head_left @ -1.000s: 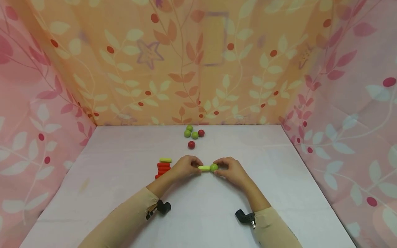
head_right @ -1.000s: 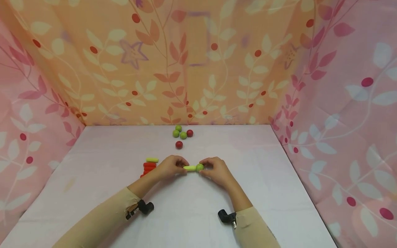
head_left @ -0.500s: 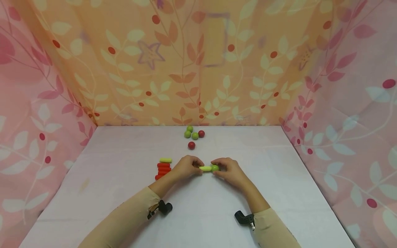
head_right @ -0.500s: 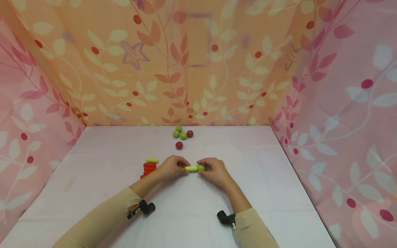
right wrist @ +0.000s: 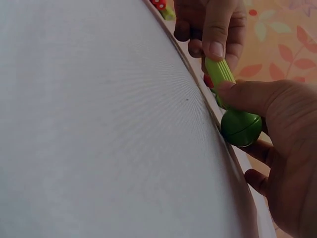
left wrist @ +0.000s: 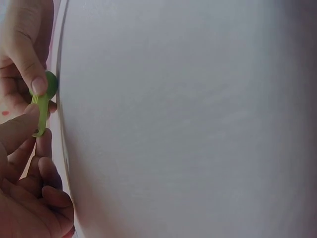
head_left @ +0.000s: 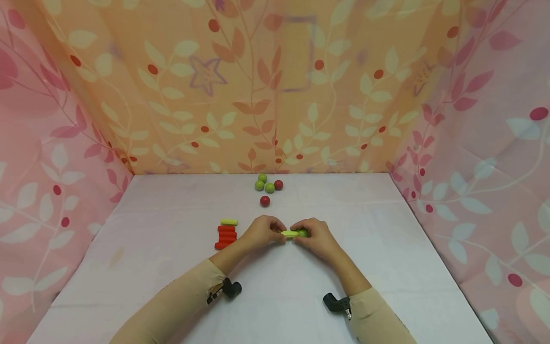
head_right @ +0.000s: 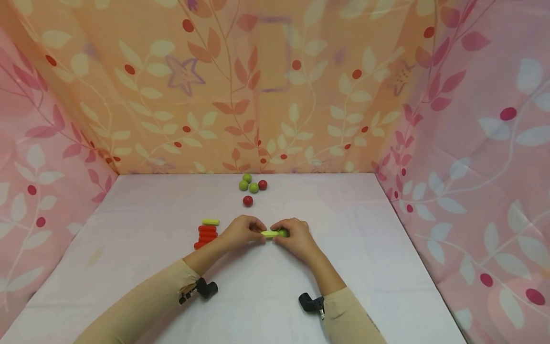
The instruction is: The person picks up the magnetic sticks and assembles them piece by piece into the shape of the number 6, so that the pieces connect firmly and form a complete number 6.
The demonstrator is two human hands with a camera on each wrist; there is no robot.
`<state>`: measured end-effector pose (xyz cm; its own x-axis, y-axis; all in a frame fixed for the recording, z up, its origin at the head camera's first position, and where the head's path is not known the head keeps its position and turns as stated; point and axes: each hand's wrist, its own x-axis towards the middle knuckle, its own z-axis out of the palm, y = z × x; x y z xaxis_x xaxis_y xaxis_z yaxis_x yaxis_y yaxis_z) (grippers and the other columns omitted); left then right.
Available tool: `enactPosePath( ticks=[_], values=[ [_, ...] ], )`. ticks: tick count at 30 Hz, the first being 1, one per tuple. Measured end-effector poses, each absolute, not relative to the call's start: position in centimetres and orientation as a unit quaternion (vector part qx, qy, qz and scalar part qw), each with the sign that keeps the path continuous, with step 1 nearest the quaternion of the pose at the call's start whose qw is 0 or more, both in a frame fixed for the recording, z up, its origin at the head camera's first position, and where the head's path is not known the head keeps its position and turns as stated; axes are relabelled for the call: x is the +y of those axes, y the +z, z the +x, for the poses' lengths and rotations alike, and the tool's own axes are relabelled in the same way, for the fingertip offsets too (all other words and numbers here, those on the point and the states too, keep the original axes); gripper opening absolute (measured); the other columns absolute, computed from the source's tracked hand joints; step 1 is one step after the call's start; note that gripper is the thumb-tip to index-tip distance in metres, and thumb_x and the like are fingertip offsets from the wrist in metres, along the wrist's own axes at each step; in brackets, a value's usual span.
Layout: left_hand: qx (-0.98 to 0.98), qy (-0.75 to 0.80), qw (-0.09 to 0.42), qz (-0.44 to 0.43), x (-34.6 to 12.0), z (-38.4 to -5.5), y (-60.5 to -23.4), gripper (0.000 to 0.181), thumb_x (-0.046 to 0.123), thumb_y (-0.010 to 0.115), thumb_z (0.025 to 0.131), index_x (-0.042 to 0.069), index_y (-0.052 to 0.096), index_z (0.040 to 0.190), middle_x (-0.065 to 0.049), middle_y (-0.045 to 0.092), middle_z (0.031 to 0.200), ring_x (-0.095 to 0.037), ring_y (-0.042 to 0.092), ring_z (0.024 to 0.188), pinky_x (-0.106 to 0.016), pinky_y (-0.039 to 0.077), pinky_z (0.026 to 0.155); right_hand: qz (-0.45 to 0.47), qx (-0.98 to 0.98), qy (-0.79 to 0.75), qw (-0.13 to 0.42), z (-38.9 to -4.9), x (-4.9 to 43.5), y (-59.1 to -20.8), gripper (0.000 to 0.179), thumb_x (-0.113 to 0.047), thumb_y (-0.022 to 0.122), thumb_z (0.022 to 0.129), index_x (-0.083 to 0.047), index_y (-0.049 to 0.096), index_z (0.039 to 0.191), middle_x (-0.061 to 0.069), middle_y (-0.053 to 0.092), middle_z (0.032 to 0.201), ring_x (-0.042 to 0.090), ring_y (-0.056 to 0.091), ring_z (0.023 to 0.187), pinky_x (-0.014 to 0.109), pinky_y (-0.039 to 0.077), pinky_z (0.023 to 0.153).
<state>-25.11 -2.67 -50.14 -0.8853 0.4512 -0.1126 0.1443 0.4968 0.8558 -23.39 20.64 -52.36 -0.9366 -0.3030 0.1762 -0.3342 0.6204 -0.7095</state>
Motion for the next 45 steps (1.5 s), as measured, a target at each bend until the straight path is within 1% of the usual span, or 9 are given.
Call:
enactPosePath(
  ticks=[4,9,12,16,19,26,33,37,45],
  values=[
    [0.849,0.465,0.173,0.183,-2.7,-25.2,-50.1,0.017,0.020,0.083,0.087,0.015,0.075,0.102,0.003,0.070,0.089,-0.016,0.061,0.086,-0.028,0.053,0.077,0.168,-0.901,0.399,0.017,-23.3,20.6,-52.5,0.026,-0.021,0.087,0.083,-0.033,0.078,0.103,-0.014,0.072,0.104,0.011,0.061,0.103,0.036,0.046,0.090],
    [0.850,0.461,0.177,0.183,-3.1,-25.9,-49.3,0.030,0.029,0.082,0.089,0.010,0.073,0.111,0.003,0.071,0.097,-0.016,0.062,0.089,-0.027,0.053,0.077,0.162,-0.902,0.399,0.019,-23.1,20.5,-52.4,0.022,-0.022,0.086,0.084,-0.032,0.078,0.102,-0.012,0.071,0.104,0.012,0.062,0.104,0.038,0.048,0.090],
    [0.864,0.452,0.145,0.168,-3.9,-27.1,-48.3,0.034,0.028,0.080,0.090,0.008,0.072,0.116,0.000,0.071,0.104,-0.019,0.060,0.092,-0.031,0.052,0.079,0.163,-0.900,0.403,0.019,-23.1,20.5,-52.3,0.022,-0.022,0.086,0.084,-0.032,0.079,0.102,-0.011,0.072,0.104,0.013,0.062,0.104,0.039,0.049,0.092],
    [0.880,0.440,0.082,0.156,-5.3,-29.6,-47.9,0.036,0.021,0.080,0.090,0.006,0.070,0.121,-0.008,0.071,0.112,-0.025,0.058,0.099,-0.039,0.050,0.088,0.157,-0.898,0.410,0.013,-23.2,20.5,-52.6,0.022,-0.022,0.086,0.084,-0.034,0.078,0.100,-0.012,0.071,0.104,0.012,0.062,0.105,0.038,0.049,0.093],
    [0.884,0.442,0.065,0.140,-6.3,-31.5,-48.4,0.041,0.019,0.080,0.090,0.006,0.067,0.126,-0.009,0.069,0.120,-0.027,0.058,0.106,-0.041,0.050,0.094,0.153,-0.897,0.415,0.007,-23.1,20.6,-52.8,0.022,-0.021,0.086,0.084,-0.034,0.078,0.100,-0.012,0.070,0.105,0.011,0.062,0.106,0.037,0.049,0.094],
    [0.872,0.470,0.109,0.090,-7.8,-33.8,-49.5,0.051,0.017,0.081,0.088,0.012,0.063,0.135,-0.008,0.060,0.135,-0.028,0.057,0.115,-0.041,0.052,0.097,0.156,-0.898,0.411,0.003,-23.1,20.4,-52.9,0.023,-0.021,0.086,0.084,-0.034,0.078,0.101,-0.013,0.071,0.106,0.011,0.062,0.107,0.038,0.048,0.095],
    [0.867,0.476,0.125,0.074,-7.6,-34.6,-49.8,0.051,0.017,0.082,0.088,0.011,0.063,0.135,-0.010,0.061,0.135,-0.029,0.055,0.122,-0.043,0.048,0.107,0.154,-0.903,0.402,0.007,-23.2,20.5,-52.7,0.024,-0.022,0.087,0.083,-0.035,0.078,0.102,-0.014,0.071,0.106,0.010,0.061,0.108,0.038,0.049,0.096],
    [0.862,0.485,0.126,0.078,-7.6,-34.8,-49.9,0.050,0.014,0.082,0.087,0.009,0.064,0.134,-0.011,0.064,0.133,-0.029,0.057,0.122,-0.043,0.049,0.105,0.157,-0.902,0.403,0.006,-23.3,20.6,-52.7,0.024,-0.023,0.087,0.083,-0.035,0.078,0.102,-0.014,0.071,0.107,0.011,0.062,0.109,0.038,0.048,0.096],
    [0.862,0.482,0.144,0.071,-7.3,-34.8,-49.6,0.045,0.013,0.082,0.087,0.013,0.068,0.130,-0.007,0.067,0.128,-0.025,0.057,0.117,-0.043,0.046,0.105,0.168,-0.902,0.398,0.021,-23.2,20.6,-52.8,0.023,-0.024,0.087,0.083,-0.033,0.079,0.102,-0.013,0.072,0.106,0.012,0.062,0.108,0.041,0.048,0.095]
  ],
)
